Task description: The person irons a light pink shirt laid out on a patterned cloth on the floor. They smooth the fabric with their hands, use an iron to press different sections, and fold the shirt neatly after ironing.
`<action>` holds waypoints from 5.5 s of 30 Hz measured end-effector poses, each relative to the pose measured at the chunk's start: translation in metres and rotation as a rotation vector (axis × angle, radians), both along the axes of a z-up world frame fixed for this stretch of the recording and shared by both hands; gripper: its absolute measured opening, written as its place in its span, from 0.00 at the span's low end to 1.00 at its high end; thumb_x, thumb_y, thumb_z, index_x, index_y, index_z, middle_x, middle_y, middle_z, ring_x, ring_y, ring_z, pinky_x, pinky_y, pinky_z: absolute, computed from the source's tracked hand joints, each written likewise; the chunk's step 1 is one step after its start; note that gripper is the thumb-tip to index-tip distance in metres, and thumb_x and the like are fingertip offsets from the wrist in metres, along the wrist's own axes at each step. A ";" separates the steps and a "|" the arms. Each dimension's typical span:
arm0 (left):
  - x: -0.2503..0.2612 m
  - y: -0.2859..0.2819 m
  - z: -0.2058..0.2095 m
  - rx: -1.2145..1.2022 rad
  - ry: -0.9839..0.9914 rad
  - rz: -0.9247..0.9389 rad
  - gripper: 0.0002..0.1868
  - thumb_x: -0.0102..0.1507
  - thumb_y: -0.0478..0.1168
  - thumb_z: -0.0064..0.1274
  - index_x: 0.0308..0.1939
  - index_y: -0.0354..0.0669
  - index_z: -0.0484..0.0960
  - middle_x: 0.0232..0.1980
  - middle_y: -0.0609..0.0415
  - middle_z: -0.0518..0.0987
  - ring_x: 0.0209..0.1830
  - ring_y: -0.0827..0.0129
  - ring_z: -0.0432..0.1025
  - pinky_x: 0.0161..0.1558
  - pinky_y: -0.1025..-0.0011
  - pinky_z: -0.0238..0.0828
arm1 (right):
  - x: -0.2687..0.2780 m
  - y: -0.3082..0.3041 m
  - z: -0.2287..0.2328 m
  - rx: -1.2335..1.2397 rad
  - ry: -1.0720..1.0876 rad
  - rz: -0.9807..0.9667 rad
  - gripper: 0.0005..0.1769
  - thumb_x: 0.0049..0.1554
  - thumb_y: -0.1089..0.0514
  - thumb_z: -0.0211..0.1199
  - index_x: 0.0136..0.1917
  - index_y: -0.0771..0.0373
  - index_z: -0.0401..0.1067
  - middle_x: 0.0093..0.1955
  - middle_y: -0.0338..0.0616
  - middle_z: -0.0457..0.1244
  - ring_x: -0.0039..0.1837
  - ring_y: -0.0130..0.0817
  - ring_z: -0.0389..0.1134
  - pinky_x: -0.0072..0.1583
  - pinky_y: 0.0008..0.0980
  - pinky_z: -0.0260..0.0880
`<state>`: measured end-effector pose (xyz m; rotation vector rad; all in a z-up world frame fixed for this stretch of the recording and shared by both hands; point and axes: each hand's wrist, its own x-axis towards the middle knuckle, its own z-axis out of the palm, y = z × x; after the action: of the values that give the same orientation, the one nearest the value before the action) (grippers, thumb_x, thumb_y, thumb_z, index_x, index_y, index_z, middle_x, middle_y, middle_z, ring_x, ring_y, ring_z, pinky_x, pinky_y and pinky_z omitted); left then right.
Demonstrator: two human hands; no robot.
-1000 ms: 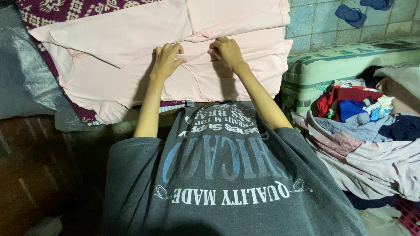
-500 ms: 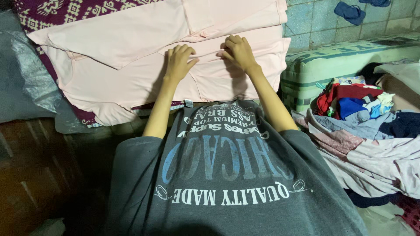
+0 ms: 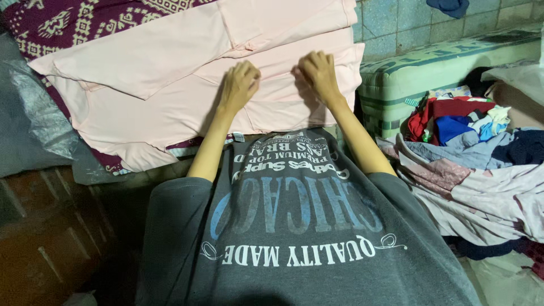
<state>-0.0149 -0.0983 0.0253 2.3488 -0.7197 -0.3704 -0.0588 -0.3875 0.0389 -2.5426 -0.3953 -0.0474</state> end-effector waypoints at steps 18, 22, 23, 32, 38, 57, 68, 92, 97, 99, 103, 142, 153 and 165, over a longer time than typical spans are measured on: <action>-0.061 -0.006 0.022 -0.052 -0.040 -0.034 0.11 0.62 0.39 0.64 0.46 0.46 0.80 0.49 0.59 0.73 0.50 0.65 0.69 0.52 0.62 0.64 | -0.115 -0.064 -0.033 0.070 -0.057 -0.760 0.25 0.63 0.53 0.68 0.67 0.65 0.65 0.65 0.53 0.56 0.67 0.49 0.55 0.67 0.47 0.53; -0.076 -0.015 0.026 -0.063 -0.038 -0.032 0.14 0.60 0.39 0.64 0.48 0.44 0.79 0.51 0.56 0.73 0.51 0.62 0.68 0.52 0.61 0.64 | -0.150 -0.084 -0.071 0.524 0.216 -0.994 0.22 0.62 0.54 0.69 0.64 0.67 0.68 0.55 0.44 0.63 0.54 0.31 0.60 0.57 0.32 0.64; -0.078 -0.018 0.026 -0.054 -0.038 -0.035 0.14 0.60 0.39 0.64 0.47 0.44 0.79 0.50 0.56 0.73 0.51 0.61 0.68 0.52 0.61 0.63 | -0.157 -0.088 -0.080 0.571 0.228 -0.982 0.17 0.63 0.55 0.68 0.60 0.67 0.71 0.53 0.42 0.65 0.51 0.27 0.62 0.55 0.29 0.65; -0.082 -0.039 0.024 0.009 -0.080 -0.070 0.11 0.62 0.40 0.63 0.45 0.45 0.79 0.46 0.57 0.73 0.48 0.61 0.68 0.51 0.60 0.64 | -0.157 -0.111 -0.072 0.902 0.405 -0.925 0.17 0.54 0.65 0.74 0.54 0.67 0.71 0.37 0.33 0.67 0.37 0.17 0.64 0.41 0.19 0.66; -0.076 -0.046 0.021 -0.056 0.015 -0.063 0.08 0.64 0.38 0.61 0.42 0.41 0.78 0.43 0.53 0.74 0.46 0.55 0.69 0.48 0.59 0.67 | -0.160 -0.136 -0.068 1.003 0.640 -0.950 0.13 0.56 0.65 0.76 0.51 0.72 0.75 0.37 0.35 0.67 0.36 0.19 0.63 0.40 0.20 0.62; -0.081 -0.039 0.032 -0.135 0.125 -0.089 0.08 0.64 0.36 0.60 0.42 0.36 0.77 0.43 0.50 0.76 0.44 0.54 0.71 0.46 0.58 0.68 | -0.146 -0.148 -0.005 0.914 0.642 -0.466 0.13 0.64 0.69 0.63 0.61 0.68 0.79 0.49 0.34 0.63 0.51 0.22 0.62 0.54 0.22 0.62; -0.077 -0.039 0.025 -0.144 0.127 -0.053 0.10 0.65 0.39 0.60 0.40 0.35 0.76 0.41 0.46 0.75 0.43 0.50 0.70 0.46 0.57 0.66 | -0.132 -0.136 0.004 0.454 0.466 -0.537 0.10 0.52 0.61 0.76 0.49 0.61 0.84 0.39 0.39 0.64 0.41 0.28 0.64 0.44 0.28 0.62; -0.087 -0.040 0.006 0.059 0.003 -0.051 0.14 0.65 0.44 0.61 0.49 0.41 0.78 0.53 0.48 0.74 0.56 0.53 0.69 0.57 0.54 0.67 | -0.128 -0.144 -0.083 0.889 0.743 -0.842 0.14 0.61 0.53 0.69 0.54 0.65 0.76 0.45 0.36 0.67 0.44 0.22 0.64 0.45 0.23 0.63; -0.102 -0.091 -0.018 0.078 -0.061 -0.253 0.28 0.66 0.48 0.56 0.68 0.44 0.72 0.75 0.52 0.64 0.73 0.55 0.59 0.69 0.53 0.60 | -0.123 -0.135 -0.075 0.942 0.654 -0.798 0.14 0.61 0.55 0.68 0.52 0.70 0.75 0.44 0.37 0.69 0.45 0.23 0.67 0.48 0.25 0.67; -0.110 -0.107 -0.021 0.102 -0.130 -0.312 0.36 0.66 0.52 0.55 0.76 0.46 0.65 0.81 0.55 0.57 0.78 0.54 0.53 0.73 0.53 0.54 | -0.122 -0.132 -0.068 0.827 0.497 -0.800 0.15 0.63 0.54 0.67 0.52 0.70 0.73 0.44 0.38 0.68 0.46 0.24 0.66 0.49 0.25 0.68; -0.120 -0.121 -0.015 0.191 -0.197 -0.332 0.41 0.66 0.55 0.53 0.80 0.47 0.58 0.84 0.59 0.51 0.81 0.55 0.47 0.76 0.52 0.44 | -0.113 -0.121 -0.043 0.665 0.507 -0.767 0.20 0.57 0.52 0.72 0.53 0.71 0.75 0.46 0.41 0.71 0.47 0.24 0.70 0.50 0.26 0.70; -0.087 -0.047 0.003 0.060 -0.008 0.073 0.12 0.66 0.46 0.61 0.36 0.42 0.81 0.39 0.52 0.77 0.43 0.57 0.71 0.43 0.58 0.65 | -0.100 -0.048 -0.007 0.058 0.183 -0.151 0.07 0.60 0.52 0.69 0.46 0.56 0.77 0.48 0.38 0.63 0.54 0.39 0.62 0.59 0.44 0.52; -0.079 -0.038 0.018 -0.172 0.058 0.083 0.07 0.63 0.35 0.62 0.42 0.39 0.80 0.44 0.49 0.76 0.48 0.52 0.73 0.49 0.57 0.69 | -0.100 -0.041 -0.006 0.014 0.121 -0.173 0.12 0.55 0.51 0.74 0.46 0.55 0.74 0.48 0.37 0.61 0.54 0.39 0.62 0.58 0.43 0.51; -0.080 -0.085 -0.001 -0.070 0.067 0.001 0.13 0.59 0.44 0.67 0.38 0.44 0.80 0.42 0.54 0.78 0.48 0.56 0.72 0.46 0.58 0.65 | -0.163 -0.069 -0.023 0.129 -0.043 -0.876 0.19 0.66 0.51 0.62 0.64 0.65 0.68 0.61 0.53 0.60 0.63 0.45 0.57 0.64 0.46 0.50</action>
<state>-0.0953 -0.1834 0.0243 2.2600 -0.6883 -0.4145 -0.2222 -0.4566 0.0160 -2.3907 0.7008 -0.4339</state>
